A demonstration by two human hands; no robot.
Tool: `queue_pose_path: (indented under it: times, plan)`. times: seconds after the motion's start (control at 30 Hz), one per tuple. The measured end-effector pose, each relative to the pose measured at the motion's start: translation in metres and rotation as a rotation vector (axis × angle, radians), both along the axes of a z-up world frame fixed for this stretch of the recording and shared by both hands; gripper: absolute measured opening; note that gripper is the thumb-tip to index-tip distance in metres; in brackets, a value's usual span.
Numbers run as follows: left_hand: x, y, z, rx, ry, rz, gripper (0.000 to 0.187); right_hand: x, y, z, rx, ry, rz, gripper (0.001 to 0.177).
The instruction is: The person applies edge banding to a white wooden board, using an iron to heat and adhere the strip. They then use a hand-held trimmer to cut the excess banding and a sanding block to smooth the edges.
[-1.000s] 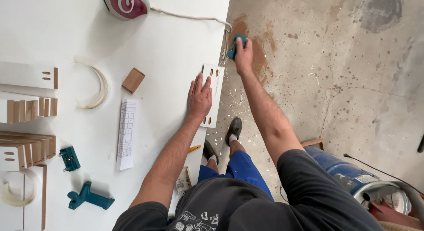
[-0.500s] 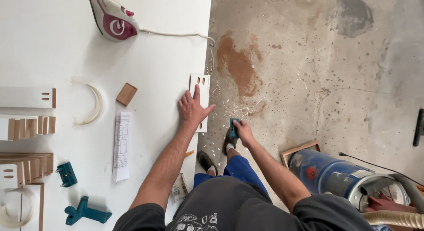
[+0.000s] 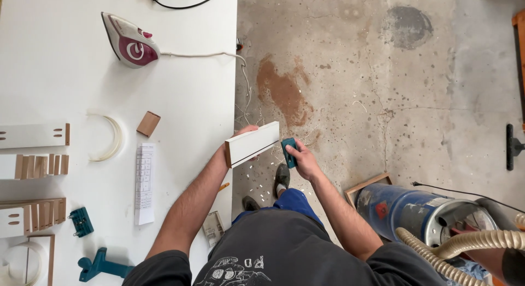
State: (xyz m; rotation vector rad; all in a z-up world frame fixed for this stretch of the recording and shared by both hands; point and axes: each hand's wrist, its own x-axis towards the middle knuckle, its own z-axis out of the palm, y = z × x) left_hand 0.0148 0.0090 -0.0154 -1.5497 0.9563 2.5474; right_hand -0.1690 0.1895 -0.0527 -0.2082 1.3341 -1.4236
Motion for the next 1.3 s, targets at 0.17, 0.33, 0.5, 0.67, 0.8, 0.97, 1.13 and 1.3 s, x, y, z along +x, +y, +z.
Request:
queue_pose_path:
  times: [0.17, 0.33, 0.5, 0.67, 0.8, 0.97, 1.13, 1.3]
  plan:
    - [0.007, 0.029, 0.034, 0.062, 0.207, 0.096, 0.074, -0.008, 0.001, 0.001, -0.082, -0.010, 0.090, 0.037]
    - [0.019, 0.030, 0.068, 0.119, 0.416, 0.206, 0.087, -0.002, 0.013, -0.002, -0.146, -0.118, 0.075, 0.029]
    - [0.044, 0.036, 0.098, 0.202, 0.693, 0.360, 0.106, 0.009, 0.005, -0.016, -0.286, -0.175, -0.052, 0.034]
    - [0.023, 0.039, 0.021, -0.377, 0.430, 0.647, 0.075, 0.051, -0.014, -0.004, -0.269, -0.136, -0.116, 0.033]
    - [0.010, -0.004, -0.022, -0.771, 0.026, 0.732, 0.047, 0.099, -0.011, 0.032, -0.171, -0.166, -0.008, 0.036]
    - [0.023, -0.053, -0.049, -0.867, -0.297, 0.338, 0.069, 0.122, 0.027, 0.013, -0.011, -0.148, 0.237, 0.040]
    - [0.024, -0.055, -0.057, -1.021, -0.468, -0.016, 0.063, 0.110, 0.055, -0.006, 0.119, -0.100, 0.286, 0.034]
    - [0.017, -0.049, -0.066, -1.343, -0.611, -0.002, 0.060, 0.102, 0.050, 0.006, 0.172, -0.037, 0.207, 0.026]
